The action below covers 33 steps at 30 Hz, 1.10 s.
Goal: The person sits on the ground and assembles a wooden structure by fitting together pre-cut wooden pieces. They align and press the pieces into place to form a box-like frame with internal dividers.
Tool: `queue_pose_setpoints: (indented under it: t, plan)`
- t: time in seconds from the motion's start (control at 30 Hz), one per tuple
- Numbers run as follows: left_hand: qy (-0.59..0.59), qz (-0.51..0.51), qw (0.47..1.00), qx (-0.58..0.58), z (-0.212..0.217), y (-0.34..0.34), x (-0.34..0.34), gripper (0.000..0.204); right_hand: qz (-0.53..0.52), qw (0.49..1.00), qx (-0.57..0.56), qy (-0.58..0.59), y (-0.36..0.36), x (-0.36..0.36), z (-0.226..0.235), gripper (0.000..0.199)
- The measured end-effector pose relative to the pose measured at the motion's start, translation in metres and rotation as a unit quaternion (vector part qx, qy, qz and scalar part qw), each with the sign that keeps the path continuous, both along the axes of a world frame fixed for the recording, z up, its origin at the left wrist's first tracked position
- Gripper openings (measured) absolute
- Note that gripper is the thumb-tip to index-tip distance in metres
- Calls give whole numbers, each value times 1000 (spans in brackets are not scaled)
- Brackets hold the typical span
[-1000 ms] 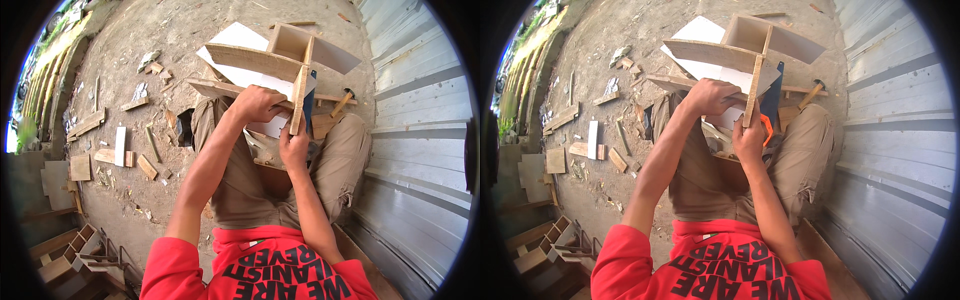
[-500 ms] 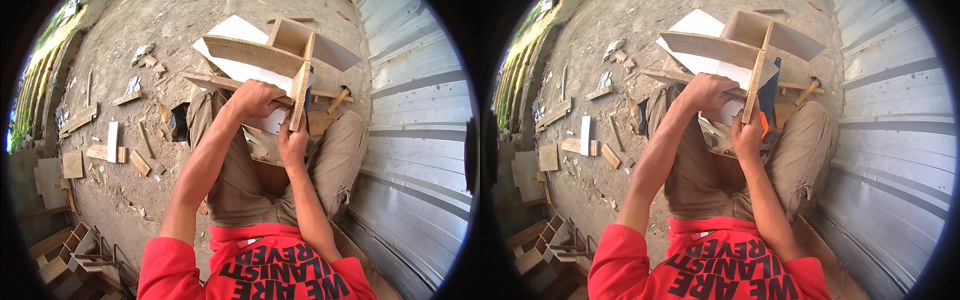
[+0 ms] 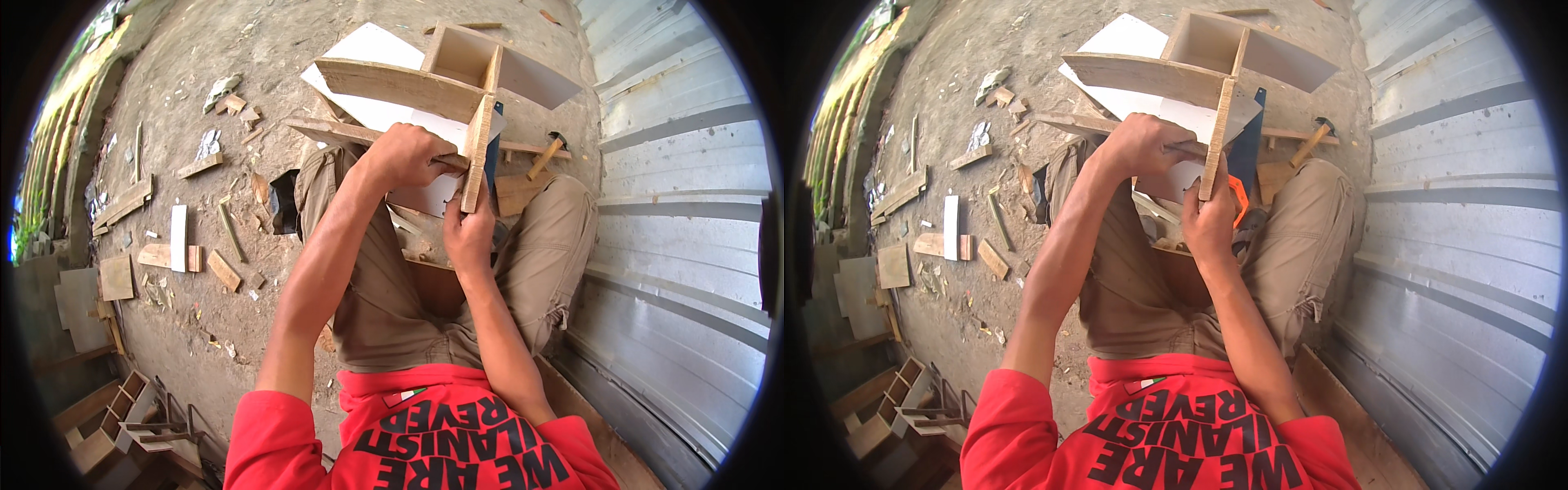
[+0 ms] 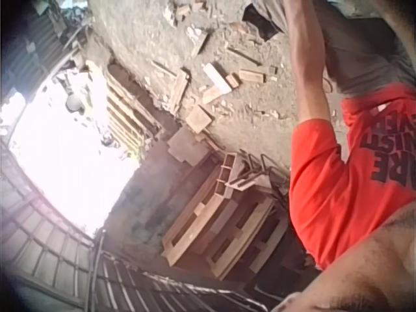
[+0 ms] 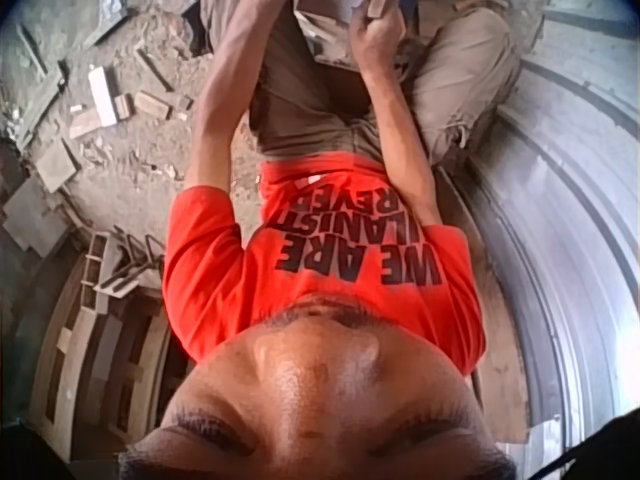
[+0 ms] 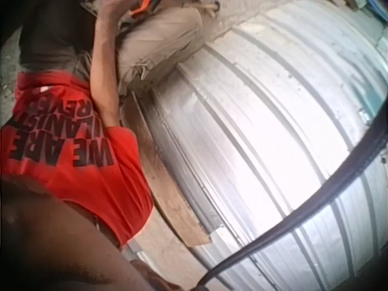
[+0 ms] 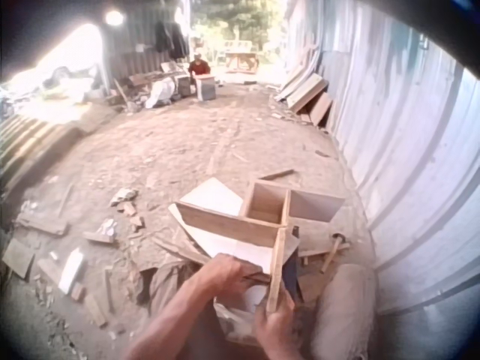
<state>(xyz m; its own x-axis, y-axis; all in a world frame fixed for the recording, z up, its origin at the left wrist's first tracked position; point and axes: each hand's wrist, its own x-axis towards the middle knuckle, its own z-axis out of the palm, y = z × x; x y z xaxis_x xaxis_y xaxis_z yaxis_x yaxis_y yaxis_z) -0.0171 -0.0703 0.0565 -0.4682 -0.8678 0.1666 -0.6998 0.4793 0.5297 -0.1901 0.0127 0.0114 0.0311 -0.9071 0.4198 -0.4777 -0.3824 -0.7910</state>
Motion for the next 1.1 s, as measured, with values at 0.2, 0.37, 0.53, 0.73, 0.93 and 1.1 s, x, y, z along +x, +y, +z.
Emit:
queue_pose_setpoints:
  t: [0.2,0.37,0.53,0.73,0.93,1.1]
  plan:
    - [38,-4,999,-26,-1,2,-1,17,-3,1000,27,-13,4,4,10,50]
    - [16,-5,999,-44,-6,-1,-2,22,-20,999,47,-19,5,4,8,47]
    - [22,3,999,-37,-5,-1,-7,25,-28,997,62,-47,0,8,11,46]
    - [26,13,999,-32,-5,-3,-8,24,-10,997,63,-35,-1,0,-5,57]
    - [46,9,998,-38,-4,2,-6,16,-7,999,39,-3,0,-2,-3,57]
    - [32,9,999,-31,0,-1,-5,15,-8,999,31,-10,1,0,-2,57]
